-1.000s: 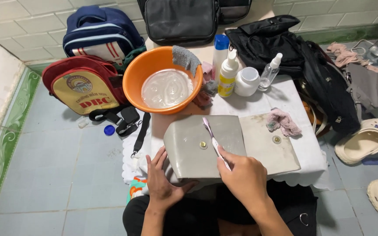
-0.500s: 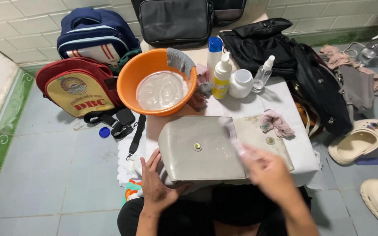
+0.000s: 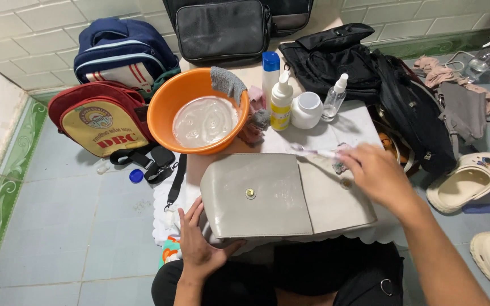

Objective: Cleaning the exterior of a leather bag using a toothbrush, cleaning solution, and a cloth.

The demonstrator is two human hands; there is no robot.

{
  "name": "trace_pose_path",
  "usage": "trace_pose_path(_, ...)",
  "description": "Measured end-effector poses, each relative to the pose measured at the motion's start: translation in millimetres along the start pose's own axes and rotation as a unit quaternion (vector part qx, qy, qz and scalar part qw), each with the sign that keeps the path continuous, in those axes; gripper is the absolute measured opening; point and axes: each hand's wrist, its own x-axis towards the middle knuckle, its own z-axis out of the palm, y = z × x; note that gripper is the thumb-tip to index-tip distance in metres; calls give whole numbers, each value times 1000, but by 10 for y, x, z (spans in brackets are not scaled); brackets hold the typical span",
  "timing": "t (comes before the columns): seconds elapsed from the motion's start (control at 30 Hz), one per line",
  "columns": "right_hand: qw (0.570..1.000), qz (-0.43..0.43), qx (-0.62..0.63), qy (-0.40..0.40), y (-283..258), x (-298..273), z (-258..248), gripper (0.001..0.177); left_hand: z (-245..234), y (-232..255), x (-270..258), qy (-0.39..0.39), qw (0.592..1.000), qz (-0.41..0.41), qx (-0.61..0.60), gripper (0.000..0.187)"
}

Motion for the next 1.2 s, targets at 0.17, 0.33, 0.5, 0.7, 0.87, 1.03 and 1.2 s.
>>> trace_pose_path(0.17,999,-9,-16,-31,295,555,276,26,17,-9,-8,-4,1000,-7,-4,125)
trace_pose_path(0.33,997,-6,35,-61,426,788,380,22,29,-1,8,-6,1000,-14,-17,126)
trace_pose_path(0.5,999,-23,-8,-44,486,832,459,18,33,-16,12,-1,1000,-8,3,126)
trace_pose_path(0.7,1000,-2,-17,-16,572,783,588,23,22,33,29,6,1000,-6,6,124)
trace_pose_path(0.87,999,19,19,-18,433,637,387,25,28,-5,22,3,1000,-7,-4,126)
trace_pose_path(1.03,999,-30,23,-13,528,482,500,15,2,51,35,6,1000,-7,-13,124)
trace_pose_path(1.2,992,-70,-57,85,408,454,648,9,5,42,29,5,1000,-11,-25,124)
